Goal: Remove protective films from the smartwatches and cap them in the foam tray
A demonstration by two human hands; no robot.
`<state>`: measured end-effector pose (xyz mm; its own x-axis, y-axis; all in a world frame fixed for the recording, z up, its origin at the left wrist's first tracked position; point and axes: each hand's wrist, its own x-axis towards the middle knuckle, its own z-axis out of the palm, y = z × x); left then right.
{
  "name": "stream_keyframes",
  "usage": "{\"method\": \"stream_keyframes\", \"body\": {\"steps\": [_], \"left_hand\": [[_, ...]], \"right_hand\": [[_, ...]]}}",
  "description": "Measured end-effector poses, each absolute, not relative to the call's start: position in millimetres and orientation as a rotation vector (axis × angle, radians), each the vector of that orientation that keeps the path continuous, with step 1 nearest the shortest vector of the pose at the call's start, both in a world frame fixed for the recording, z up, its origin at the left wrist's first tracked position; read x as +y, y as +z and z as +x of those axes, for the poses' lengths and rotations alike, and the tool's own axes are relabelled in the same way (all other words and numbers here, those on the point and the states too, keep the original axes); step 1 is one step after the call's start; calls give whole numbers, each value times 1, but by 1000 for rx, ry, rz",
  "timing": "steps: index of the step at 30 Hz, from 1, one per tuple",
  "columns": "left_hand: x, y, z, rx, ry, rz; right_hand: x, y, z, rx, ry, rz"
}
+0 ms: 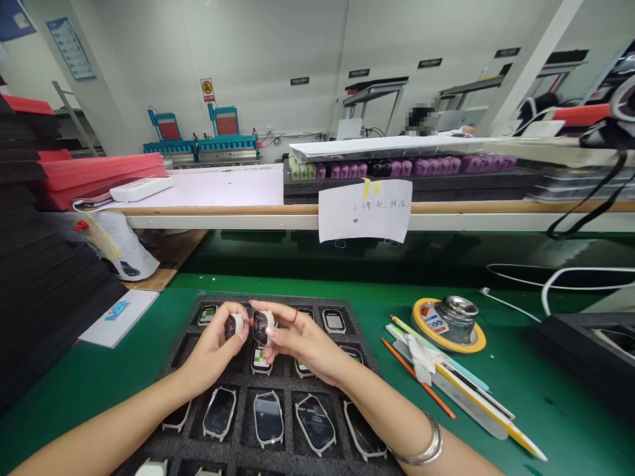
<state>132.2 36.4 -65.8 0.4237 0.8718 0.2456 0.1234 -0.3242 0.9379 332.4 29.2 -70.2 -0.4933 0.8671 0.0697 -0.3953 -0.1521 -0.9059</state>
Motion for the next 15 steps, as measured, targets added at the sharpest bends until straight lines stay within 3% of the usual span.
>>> {"method": "stream_keyframes", "body": {"steps": [15], "left_hand": [[37, -67, 133, 875, 985, 1724]], "right_hand": [[27, -69, 332, -1189, 1802, -626]]}}
